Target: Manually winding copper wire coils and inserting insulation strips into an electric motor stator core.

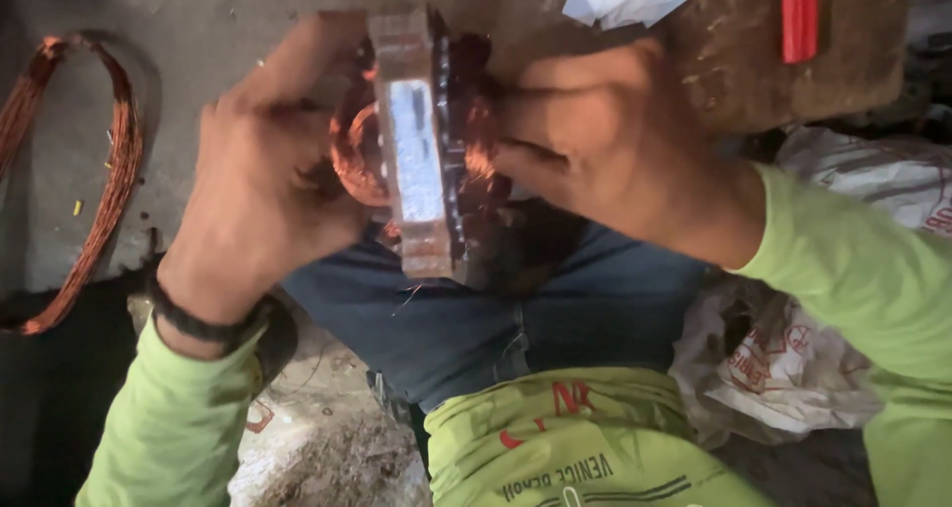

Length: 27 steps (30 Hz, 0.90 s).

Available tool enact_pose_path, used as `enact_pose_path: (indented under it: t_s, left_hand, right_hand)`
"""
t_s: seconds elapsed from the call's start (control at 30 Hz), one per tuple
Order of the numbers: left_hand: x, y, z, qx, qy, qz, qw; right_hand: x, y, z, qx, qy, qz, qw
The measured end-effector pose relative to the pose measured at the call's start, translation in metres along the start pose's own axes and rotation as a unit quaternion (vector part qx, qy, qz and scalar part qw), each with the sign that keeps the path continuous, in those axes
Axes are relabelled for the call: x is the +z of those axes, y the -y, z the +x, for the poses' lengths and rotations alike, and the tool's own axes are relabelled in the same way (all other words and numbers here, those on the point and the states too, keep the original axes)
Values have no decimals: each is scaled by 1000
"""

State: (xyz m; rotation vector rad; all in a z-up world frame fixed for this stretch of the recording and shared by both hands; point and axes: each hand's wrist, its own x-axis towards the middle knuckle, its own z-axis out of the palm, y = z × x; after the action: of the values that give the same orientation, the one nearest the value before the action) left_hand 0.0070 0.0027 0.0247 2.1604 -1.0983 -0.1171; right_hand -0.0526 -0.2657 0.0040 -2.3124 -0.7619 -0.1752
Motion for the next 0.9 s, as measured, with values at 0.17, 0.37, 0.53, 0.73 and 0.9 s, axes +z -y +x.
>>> enact_pose_path:
  t_s: [0.17,0.37,0.53,0.73,0.9]
  left_hand:
    - [1,12,4,12,-24,-119,993]
    - [-3,-3,2,20,-29,-70,997]
    - [-5,-13,-2,10,-18,31,999]
    - [-5,-20,-7,14,12,124,992]
    - [4,-20,-25,-17,46,142,989]
  right_hand:
    - [-9,14,13,-26,12,-28,999]
    - [-7,26,16,7,-6,-66,998]
    - [-3,10,1,-45,-30,-91,994]
    - [0,-3,-14,-165,4,-178,970]
    - [-4,1,-12,-154,30,-184,970]
